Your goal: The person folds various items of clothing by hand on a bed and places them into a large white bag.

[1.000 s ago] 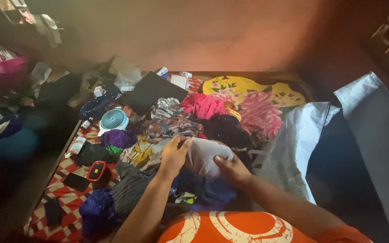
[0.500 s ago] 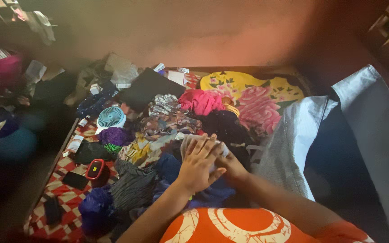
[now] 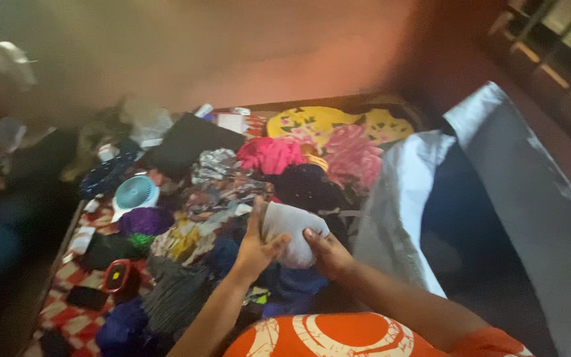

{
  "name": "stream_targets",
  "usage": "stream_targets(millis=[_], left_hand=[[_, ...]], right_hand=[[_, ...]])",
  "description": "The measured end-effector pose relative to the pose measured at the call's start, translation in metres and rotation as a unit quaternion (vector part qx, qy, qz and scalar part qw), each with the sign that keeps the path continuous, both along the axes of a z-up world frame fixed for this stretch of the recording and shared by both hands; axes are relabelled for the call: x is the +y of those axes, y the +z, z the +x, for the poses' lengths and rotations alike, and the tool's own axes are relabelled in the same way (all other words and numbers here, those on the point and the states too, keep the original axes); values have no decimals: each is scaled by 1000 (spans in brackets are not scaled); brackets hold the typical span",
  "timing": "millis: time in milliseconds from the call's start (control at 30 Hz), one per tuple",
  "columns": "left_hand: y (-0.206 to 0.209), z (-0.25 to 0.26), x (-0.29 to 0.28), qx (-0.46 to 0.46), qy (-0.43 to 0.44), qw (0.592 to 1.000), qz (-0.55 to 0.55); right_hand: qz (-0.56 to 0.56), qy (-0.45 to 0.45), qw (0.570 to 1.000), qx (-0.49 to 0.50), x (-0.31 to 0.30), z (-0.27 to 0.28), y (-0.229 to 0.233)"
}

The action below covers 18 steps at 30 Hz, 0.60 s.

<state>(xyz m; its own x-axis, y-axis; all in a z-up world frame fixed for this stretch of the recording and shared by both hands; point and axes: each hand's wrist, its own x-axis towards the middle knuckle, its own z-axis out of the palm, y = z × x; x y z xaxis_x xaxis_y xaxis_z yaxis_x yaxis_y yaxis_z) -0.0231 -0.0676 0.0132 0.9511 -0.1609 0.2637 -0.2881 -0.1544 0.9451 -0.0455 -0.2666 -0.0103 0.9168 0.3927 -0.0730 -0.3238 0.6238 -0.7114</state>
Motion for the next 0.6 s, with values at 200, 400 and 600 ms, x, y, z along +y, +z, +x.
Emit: stream_targets(millis=[200, 400, 600], left_hand=[[-24, 9, -27, 318, -183, 884, -289], [-17, 16, -93, 346, -182, 888, -241], [10, 25, -171, 328, -256, 895, -161]], right_hand=[[33, -41, 999, -1, -43, -12, -4], [-23, -106, 994, -8, -106, -24, -14], [-64, -168, 983, 35, -178, -54, 6]])
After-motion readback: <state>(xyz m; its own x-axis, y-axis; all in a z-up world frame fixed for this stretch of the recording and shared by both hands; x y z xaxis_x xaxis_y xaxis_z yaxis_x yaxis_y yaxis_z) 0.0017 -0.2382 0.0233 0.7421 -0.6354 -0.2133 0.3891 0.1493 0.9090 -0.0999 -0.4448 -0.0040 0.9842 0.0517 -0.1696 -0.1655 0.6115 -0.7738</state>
